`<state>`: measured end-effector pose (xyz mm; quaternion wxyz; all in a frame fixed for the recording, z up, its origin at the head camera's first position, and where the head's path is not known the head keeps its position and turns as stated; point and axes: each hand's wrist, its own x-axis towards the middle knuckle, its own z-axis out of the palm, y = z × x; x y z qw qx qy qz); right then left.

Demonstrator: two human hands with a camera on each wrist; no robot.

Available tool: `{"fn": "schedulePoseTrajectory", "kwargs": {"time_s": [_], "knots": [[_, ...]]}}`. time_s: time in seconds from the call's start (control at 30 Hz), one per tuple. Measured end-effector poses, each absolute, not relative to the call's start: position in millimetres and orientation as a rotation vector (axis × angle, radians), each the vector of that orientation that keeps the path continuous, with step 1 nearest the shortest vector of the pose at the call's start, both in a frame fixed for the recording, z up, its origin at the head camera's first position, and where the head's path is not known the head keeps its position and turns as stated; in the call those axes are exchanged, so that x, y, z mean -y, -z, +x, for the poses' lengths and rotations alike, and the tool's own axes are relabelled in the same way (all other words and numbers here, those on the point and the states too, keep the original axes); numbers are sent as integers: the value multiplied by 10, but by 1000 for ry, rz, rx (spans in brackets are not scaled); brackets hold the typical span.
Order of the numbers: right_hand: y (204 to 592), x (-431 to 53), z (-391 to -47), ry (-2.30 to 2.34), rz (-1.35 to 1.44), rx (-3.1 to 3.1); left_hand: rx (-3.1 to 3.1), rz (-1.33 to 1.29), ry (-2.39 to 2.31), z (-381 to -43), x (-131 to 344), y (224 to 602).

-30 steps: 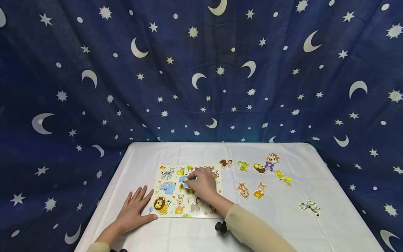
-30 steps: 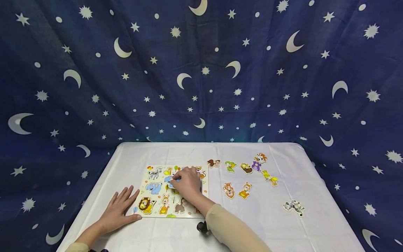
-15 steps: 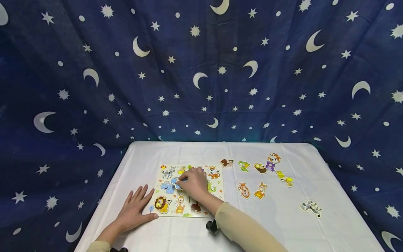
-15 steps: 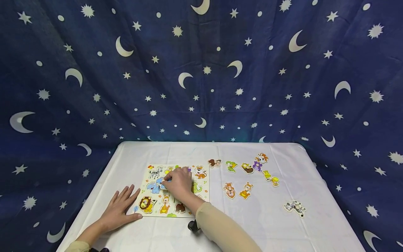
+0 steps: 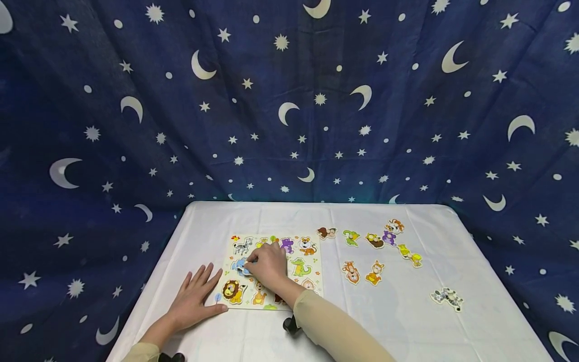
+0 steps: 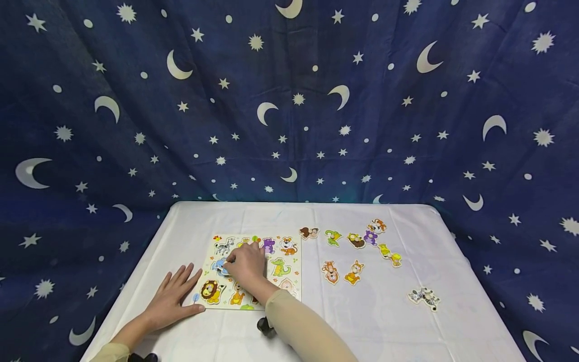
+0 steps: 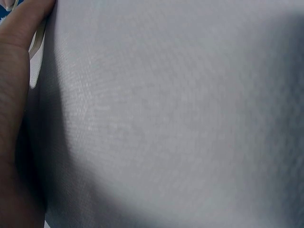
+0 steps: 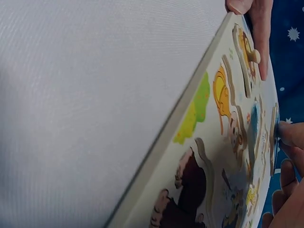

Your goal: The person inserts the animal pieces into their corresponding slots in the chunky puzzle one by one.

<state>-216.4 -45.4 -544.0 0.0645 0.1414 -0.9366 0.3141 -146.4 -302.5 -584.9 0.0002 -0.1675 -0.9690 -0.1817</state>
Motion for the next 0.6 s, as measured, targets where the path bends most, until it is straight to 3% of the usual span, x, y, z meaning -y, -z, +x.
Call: {"fn": "schedulePoseTrajectory", "kwargs": {"time_s": [0.6], "knots": [[5537, 573, -2174, -810, 440, 2864, 3062, -504, 593, -1468, 3019, 5852]]}}
